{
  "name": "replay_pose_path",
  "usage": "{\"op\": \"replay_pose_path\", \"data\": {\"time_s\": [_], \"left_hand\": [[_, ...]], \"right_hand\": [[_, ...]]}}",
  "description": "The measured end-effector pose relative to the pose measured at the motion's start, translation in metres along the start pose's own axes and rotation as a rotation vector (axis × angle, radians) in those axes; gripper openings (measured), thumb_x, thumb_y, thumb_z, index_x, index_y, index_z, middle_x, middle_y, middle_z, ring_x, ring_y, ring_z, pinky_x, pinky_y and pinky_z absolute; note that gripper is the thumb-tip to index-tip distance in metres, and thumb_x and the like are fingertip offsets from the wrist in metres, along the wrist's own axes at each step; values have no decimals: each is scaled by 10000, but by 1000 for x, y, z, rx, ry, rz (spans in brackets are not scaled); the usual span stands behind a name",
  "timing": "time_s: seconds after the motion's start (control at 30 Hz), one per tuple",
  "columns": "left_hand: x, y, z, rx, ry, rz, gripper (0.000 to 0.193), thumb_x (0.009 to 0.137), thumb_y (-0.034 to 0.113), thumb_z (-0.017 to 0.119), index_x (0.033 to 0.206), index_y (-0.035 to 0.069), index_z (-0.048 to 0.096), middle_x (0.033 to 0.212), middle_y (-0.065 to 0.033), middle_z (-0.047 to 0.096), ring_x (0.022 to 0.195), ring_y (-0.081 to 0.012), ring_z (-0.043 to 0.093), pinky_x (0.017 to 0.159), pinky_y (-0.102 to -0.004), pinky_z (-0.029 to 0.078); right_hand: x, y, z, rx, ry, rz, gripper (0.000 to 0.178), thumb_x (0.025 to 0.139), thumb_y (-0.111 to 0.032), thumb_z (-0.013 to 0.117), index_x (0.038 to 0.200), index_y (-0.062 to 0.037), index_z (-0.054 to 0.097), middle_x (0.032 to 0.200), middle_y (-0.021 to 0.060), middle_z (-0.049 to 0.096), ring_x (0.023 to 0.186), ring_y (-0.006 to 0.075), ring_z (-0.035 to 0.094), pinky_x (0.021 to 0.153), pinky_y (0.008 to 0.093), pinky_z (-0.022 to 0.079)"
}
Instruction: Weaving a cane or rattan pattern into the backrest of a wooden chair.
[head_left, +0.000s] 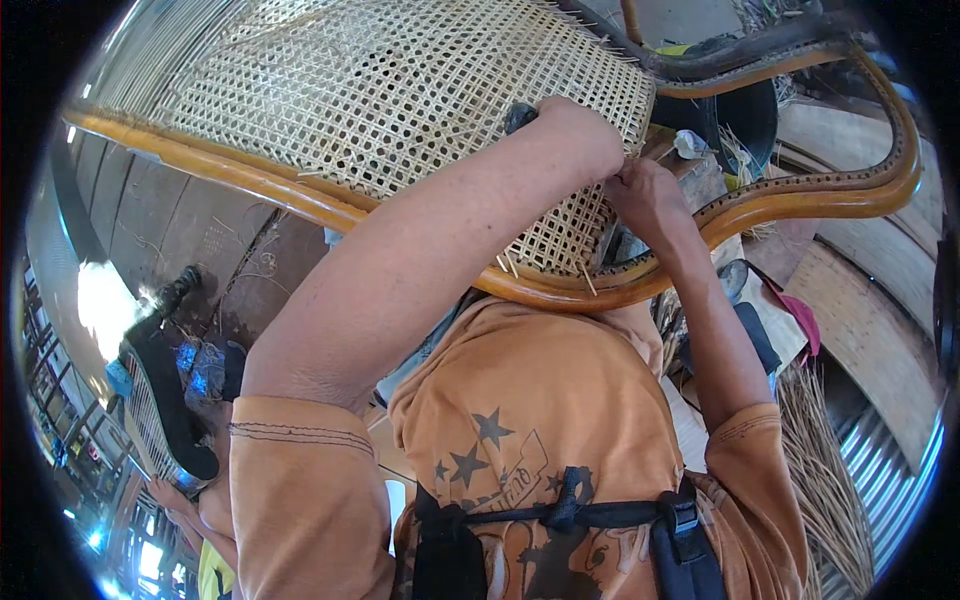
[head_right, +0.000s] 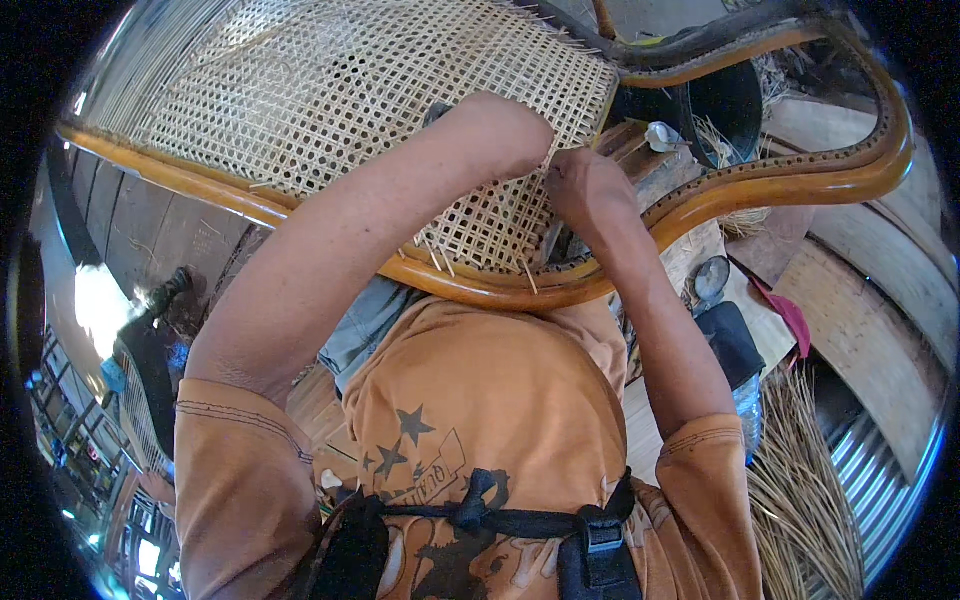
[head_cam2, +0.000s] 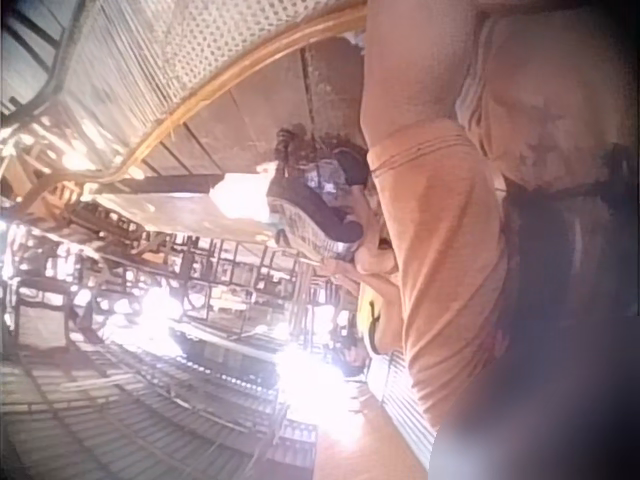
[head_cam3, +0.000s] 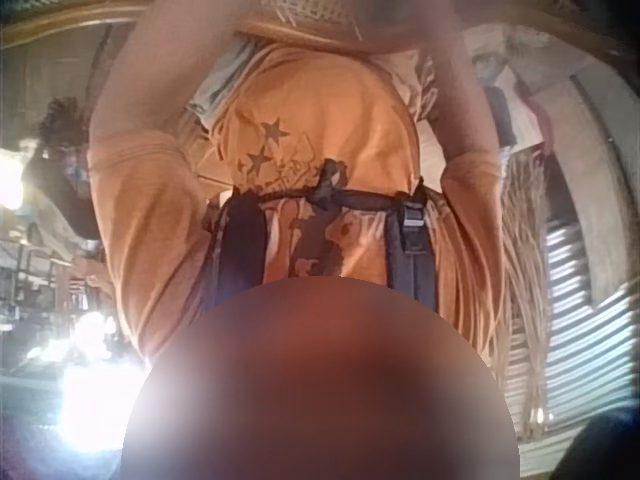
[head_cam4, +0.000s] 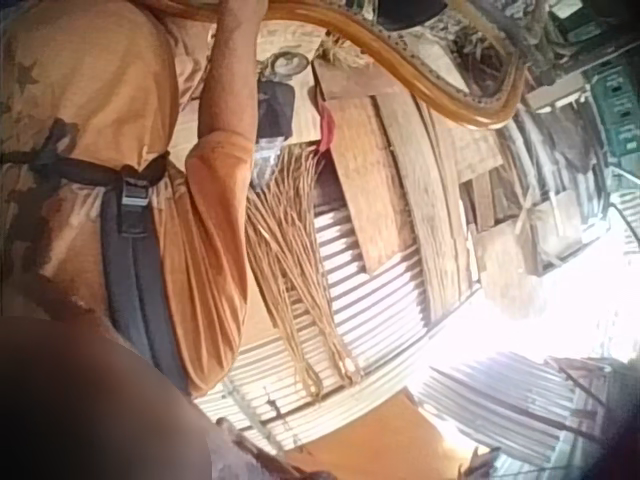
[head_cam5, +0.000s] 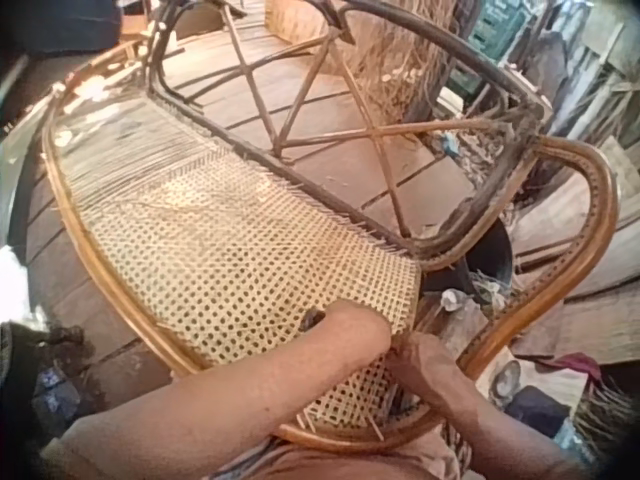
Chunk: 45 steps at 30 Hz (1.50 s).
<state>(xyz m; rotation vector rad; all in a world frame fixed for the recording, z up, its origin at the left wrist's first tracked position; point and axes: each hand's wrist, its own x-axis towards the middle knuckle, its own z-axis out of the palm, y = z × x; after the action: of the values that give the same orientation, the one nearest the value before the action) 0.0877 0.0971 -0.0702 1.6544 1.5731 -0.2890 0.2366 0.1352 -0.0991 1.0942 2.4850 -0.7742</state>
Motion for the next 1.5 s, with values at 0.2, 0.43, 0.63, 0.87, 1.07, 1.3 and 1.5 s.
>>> {"op": "replay_pose_path", "data": {"time_s": [0.2,0.43,0.63,0.87,1.07,1.3,1.5], "left_hand": [[-1,-6,-1,-24,-5,-8,335,803,170,555,1122,155,655,1139,-64,638,1022,-241,615,876,-448,434],[-27,-22,-4,62,129,-194,252,786,248,604,951,80,693,931,-114,680,853,-254,662,722,-388,521],[-67,-36,-10,58,217,-268,320,777,333,621,906,46,680,882,-125,678,824,-283,660,717,-410,524],[-30,-19,1,84,72,-168,278,786,201,574,1028,137,695,1042,-67,672,970,-226,640,812,-394,479],[-24,-13,-17,133,38,-40,250,759,118,568,971,93,698,967,-105,679,910,-251,652,774,-389,503],[-20,-2,-21,146,27,-1,253,774,131,559,981,126,703,959,-91,685,907,-239,653,797,-381,483],[-9,-7,-9,-85,-45,-52,338,823,201,586,1155,183,641,1186,-59,616,1097,-258,575,944,-537,336]], "right_hand": [[-4,-6,5,-116,82,-18,232,847,-228,548,937,-26,618,826,231,622,820,387,607,705,441,485],[-18,-36,-32,-268,594,-317,236,894,-215,505,1000,-26,597,942,176,651,902,355,616,771,438,483],[8,-25,-12,585,-29,-192,249,889,-214,599,1023,-6,621,835,33,647,753,89,565,665,275,451],[4,-22,2,136,81,-154,196,791,-202,549,839,-50,663,736,194,624,733,356,620,665,427,489],[10,-7,-12,72,11,-21,207,789,-210,544,825,-37,652,756,202,625,741,356,621,672,422,484],[8,-16,-13,218,-37,4,230,788,-228,559,874,-40,660,781,209,625,788,355,626,694,411,479],[5,-18,-8,-125,-23,-12,264,792,-245,556,899,-29,663,820,229,636,811,387,618,716,442,485]]}}
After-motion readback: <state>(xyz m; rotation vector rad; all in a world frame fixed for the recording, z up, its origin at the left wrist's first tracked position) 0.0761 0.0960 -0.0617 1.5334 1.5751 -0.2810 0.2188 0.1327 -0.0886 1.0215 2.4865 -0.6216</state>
